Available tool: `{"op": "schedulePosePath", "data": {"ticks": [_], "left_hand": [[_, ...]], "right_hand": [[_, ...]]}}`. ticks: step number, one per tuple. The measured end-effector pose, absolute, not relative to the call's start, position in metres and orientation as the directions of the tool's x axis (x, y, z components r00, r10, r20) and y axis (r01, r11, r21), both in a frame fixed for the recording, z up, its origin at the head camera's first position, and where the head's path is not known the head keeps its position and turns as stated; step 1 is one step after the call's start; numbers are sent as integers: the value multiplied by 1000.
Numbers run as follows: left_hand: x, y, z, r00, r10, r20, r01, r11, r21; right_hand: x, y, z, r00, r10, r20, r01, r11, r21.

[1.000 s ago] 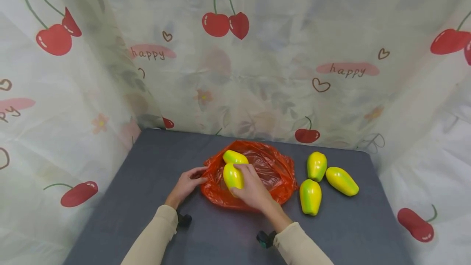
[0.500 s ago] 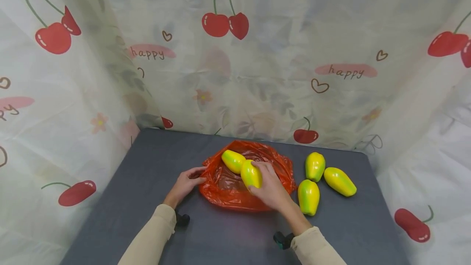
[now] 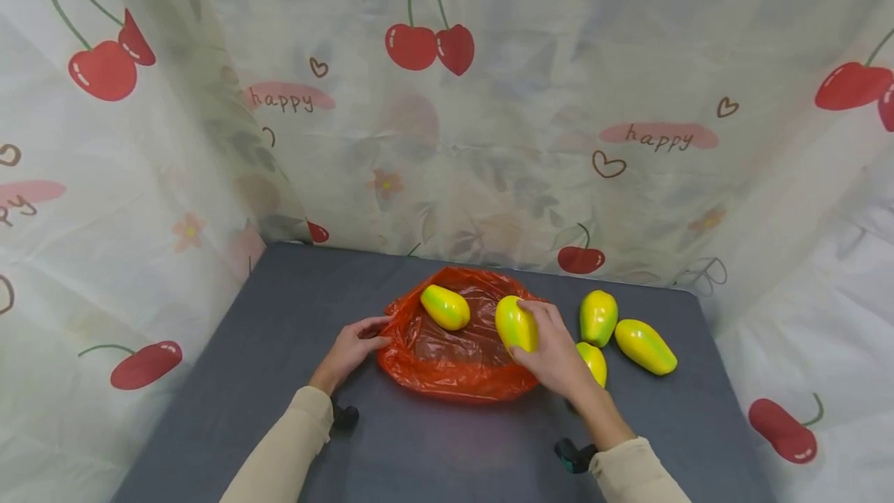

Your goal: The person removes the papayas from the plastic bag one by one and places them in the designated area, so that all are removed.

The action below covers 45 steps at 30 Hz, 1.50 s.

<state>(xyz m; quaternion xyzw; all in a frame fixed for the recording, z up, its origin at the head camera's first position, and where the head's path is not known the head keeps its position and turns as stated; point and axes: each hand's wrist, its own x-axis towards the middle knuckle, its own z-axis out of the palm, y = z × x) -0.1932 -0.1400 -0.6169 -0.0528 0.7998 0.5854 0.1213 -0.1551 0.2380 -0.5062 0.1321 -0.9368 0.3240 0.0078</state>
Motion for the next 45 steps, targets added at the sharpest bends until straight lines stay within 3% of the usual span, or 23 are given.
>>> {"op": "schedulePosePath", "data": {"ticks": [14,31,45], "left_hand": [[-192,-143,-616,-966,63,-250,-221,297,929],[-188,-142,-616,-961,49,-273,-248,286,926],[-192,-141,-618,-965,54,-255,-228,298,927]], "right_hand": [[-147,295,-493,-987,-151,52,-152,790,-594],[-134,356,-513,-987,-31,160,-115,830,-546],[-118,376,-524,-986,15,168,-75,854,-515]]}}
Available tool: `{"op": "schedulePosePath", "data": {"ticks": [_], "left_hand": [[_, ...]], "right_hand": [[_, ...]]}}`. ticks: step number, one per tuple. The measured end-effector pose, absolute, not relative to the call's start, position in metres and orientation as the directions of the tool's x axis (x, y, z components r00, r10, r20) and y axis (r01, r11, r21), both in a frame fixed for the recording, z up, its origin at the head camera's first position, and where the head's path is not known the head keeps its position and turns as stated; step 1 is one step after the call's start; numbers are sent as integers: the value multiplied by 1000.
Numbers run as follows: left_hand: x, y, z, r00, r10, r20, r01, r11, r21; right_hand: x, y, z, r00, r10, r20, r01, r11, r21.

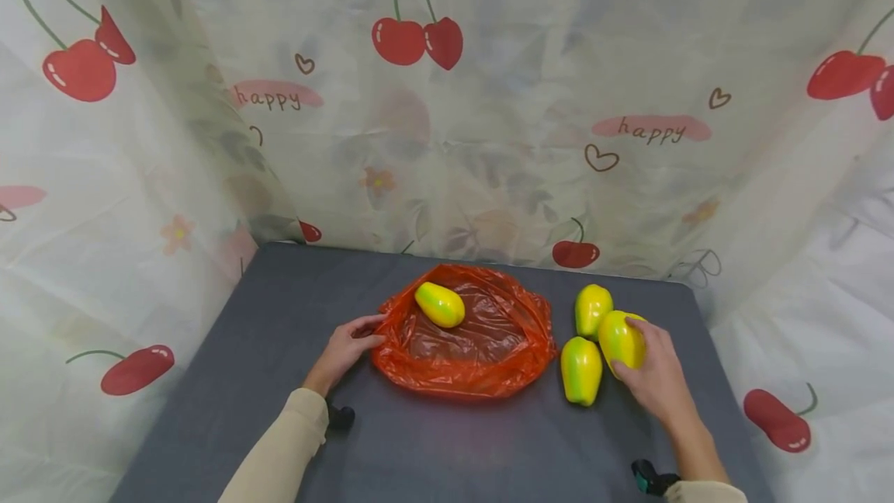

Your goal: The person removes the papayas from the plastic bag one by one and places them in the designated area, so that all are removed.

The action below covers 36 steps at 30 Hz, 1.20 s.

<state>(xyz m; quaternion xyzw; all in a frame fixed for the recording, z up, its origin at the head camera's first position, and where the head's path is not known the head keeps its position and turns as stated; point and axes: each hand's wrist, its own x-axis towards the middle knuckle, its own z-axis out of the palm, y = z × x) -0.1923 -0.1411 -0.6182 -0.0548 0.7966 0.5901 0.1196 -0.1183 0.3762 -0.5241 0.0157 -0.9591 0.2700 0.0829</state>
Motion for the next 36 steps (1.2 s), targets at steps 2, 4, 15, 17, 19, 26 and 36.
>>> {"op": "schedulePosePath", "data": {"ticks": [2,4,15,17,19,26,36], "left_hand": [[-192,-142,-618,-965,52,-255,-229,300,926],[-193,-142,-618,-964,48,-260,-235,297,925],[-195,-145,-616,-972,58,-229,-206,266,942],[-195,-145,-616,-970,57,-235,-212,268,940],[-195,-145,-616,-968,62,-241,-216,274,937],[-192,-141,-615,-966,59,-254,-228,279,933],[-189,-139,-613,-965,49,-258,-233,294,927]], "right_hand": [[-117,377,-527,-988,21,154,-62,855,-515],[-115,378,-531,-990,27,142,-51,854,-518],[-110,384,-550,-991,33,130,-41,846,-531],[-109,384,-553,-991,40,126,-34,844,-535],[-109,385,-557,-993,43,110,-23,841,-540],[-108,386,-567,-996,44,72,-3,839,-545],[-105,385,-574,-997,39,65,-4,834,-552]]}}
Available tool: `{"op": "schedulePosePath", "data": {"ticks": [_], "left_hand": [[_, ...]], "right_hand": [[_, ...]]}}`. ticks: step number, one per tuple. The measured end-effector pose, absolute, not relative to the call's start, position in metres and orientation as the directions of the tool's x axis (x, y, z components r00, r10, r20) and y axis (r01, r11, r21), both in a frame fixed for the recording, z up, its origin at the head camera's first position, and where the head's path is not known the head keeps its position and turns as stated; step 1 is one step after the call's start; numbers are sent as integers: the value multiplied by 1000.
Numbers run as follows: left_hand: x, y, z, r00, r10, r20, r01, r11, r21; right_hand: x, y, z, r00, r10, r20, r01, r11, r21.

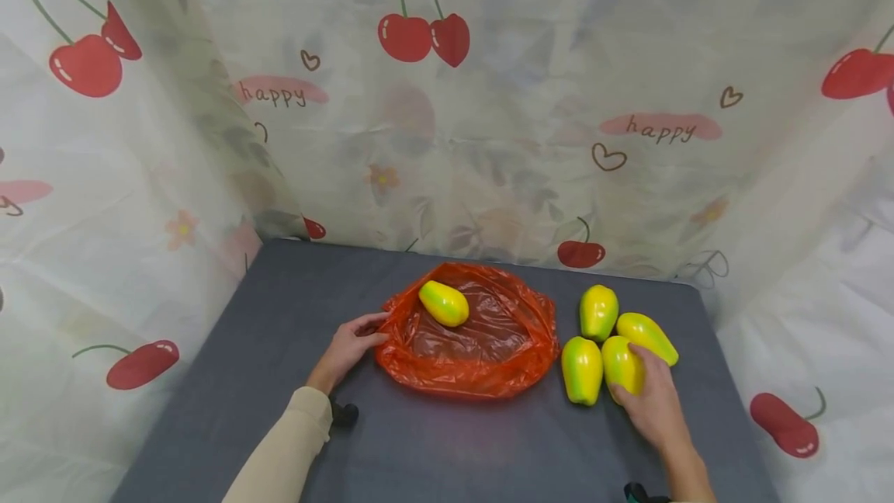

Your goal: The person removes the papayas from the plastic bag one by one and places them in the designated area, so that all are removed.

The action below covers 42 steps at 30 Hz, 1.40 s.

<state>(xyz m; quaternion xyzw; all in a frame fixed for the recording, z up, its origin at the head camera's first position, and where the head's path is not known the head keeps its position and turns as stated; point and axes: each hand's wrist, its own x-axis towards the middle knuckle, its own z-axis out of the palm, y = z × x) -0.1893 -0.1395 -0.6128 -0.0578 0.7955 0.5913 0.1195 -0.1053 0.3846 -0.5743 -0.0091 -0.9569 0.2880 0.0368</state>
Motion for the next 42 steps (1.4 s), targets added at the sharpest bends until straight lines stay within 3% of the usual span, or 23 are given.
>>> {"op": "schedulePosePath", "data": {"ticks": [21,36,42], "left_hand": [[-189,-138,-615,-961,44,-274,-249,297,922],[-191,-139,-615,-961,46,-274,-248,303,920],[-191,-140,-614,-960,45,-276,-252,292,923]], "right_hand": [[-105,384,-567,-996,55,64,12,842,-539],[-116,356,-530,-993,118,6,106,912,-396],[-124,338,-522,-995,93,26,80,942,-326]]}}
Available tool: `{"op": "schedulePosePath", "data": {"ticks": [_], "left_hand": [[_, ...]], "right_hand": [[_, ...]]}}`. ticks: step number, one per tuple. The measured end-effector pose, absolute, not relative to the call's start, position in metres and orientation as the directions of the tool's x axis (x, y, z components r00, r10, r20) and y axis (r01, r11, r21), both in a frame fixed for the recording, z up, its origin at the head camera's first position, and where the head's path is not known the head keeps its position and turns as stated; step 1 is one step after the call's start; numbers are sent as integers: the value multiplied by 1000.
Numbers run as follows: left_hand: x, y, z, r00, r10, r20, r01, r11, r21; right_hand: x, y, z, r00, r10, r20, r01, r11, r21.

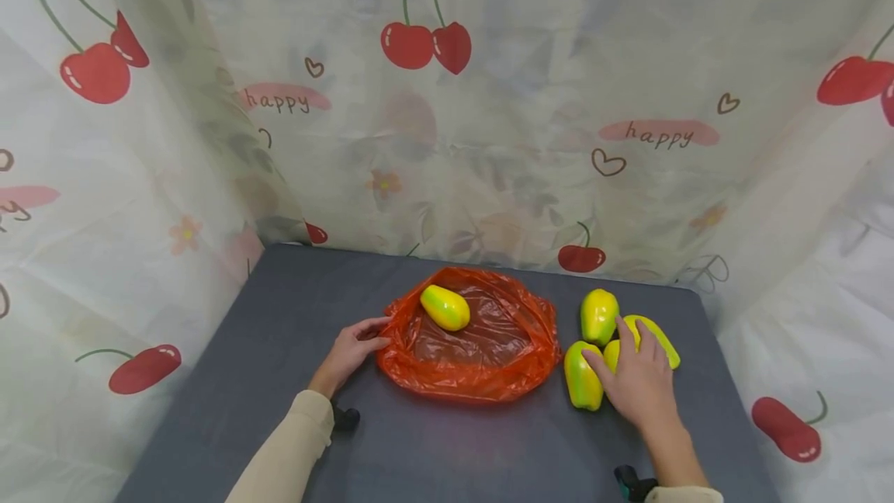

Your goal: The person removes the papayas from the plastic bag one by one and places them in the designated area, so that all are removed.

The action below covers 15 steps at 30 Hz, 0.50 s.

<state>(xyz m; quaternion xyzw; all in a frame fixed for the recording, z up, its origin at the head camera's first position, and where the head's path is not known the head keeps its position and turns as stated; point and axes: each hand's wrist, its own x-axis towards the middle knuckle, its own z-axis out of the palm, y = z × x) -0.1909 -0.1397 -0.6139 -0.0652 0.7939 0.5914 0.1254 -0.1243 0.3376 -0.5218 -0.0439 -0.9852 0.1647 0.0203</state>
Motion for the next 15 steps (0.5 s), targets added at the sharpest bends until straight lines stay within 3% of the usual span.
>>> {"op": "schedulePosePath", "data": {"ticks": [5,15], "left_hand": [[-190,-139,-613,-964,51,-261,-236,292,927],[-190,-139,-615,-965,42,-259,-236,292,927]], "right_hand": [[-127,327,-518,-997,52,53,35,957,-287],[-139,309,-512,-999,-5,45,-19,947,-319]]}}
